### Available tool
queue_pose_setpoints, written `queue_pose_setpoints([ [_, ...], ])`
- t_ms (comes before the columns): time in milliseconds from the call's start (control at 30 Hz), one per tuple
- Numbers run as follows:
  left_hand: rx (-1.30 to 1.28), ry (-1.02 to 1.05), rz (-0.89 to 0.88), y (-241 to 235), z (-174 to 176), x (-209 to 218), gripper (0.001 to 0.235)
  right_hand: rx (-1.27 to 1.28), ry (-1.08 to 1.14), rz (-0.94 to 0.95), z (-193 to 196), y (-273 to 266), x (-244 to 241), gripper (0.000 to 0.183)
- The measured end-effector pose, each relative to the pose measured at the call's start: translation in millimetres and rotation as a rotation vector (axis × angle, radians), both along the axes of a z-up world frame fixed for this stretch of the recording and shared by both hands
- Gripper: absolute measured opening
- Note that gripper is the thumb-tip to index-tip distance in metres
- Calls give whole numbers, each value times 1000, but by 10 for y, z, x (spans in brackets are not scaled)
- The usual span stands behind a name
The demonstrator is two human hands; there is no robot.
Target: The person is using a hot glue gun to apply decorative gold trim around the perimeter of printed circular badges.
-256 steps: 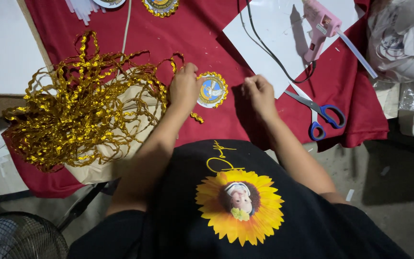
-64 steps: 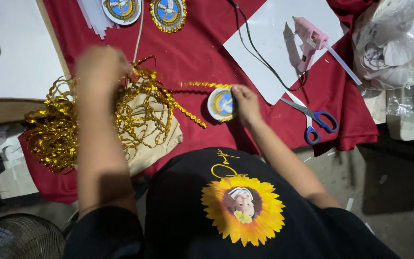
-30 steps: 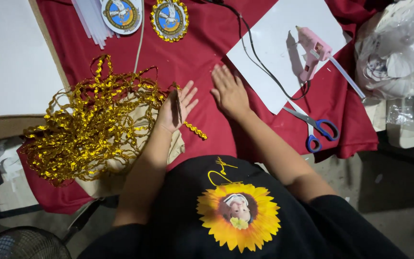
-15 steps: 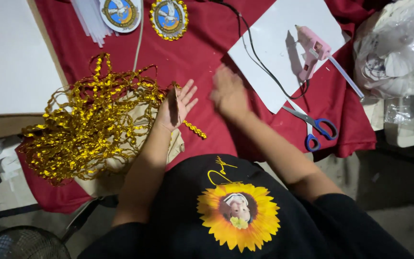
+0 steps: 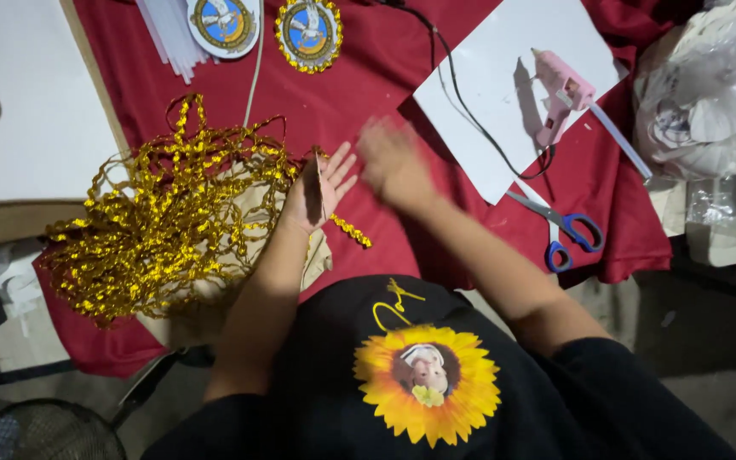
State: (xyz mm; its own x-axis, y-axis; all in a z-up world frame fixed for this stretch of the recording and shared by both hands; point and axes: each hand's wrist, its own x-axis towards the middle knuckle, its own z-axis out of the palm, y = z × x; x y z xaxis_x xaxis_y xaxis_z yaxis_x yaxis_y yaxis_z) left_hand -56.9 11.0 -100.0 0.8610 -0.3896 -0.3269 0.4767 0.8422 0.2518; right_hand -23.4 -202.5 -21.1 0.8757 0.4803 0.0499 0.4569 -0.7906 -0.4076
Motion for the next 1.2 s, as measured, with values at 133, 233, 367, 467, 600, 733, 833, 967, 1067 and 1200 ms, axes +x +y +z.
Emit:
queue_pose_setpoints([
  [133, -47, -22, 20, 25, 7, -45, 23, -71, -233, 223, -307, -150, 62, 57],
  [233, 10, -51, 5, -9, 62, -60, 23, -107, -199, 88, -395, -306, 205, 52],
  [367, 13, -46, 14, 40, 17, 28, 25, -24, -117, -178, -330, -93, 513, 59],
  [467, 1, -29, 4, -16, 2, -57, 26, -47, -61, -340, -382, -80, 449, 64],
  [600, 53, -56, -14, 25, 104, 3, 23, 19, -35, -400, -764, -184, 484, 55],
  [733, 22, -25, -7, 28, 106, -9, 28, 51, -72, -354, -506, -137, 498, 60],
  [833, 11, -40, -25, 32, 119, -31, 26, 63, -91, -326, -597, -162, 471, 63],
  [967, 24, -40, -25, 33, 133, -6, 26, 46, -144, -337, -592, -143, 484, 59],
  [1067, 25, -26, -24, 36, 132, -6, 25, 21, -170, -336, -798, -190, 501, 60],
  [1200, -14, -45, -19, 40, 95, -23, 25, -14, -183, -326, -614, -143, 484, 63],
])
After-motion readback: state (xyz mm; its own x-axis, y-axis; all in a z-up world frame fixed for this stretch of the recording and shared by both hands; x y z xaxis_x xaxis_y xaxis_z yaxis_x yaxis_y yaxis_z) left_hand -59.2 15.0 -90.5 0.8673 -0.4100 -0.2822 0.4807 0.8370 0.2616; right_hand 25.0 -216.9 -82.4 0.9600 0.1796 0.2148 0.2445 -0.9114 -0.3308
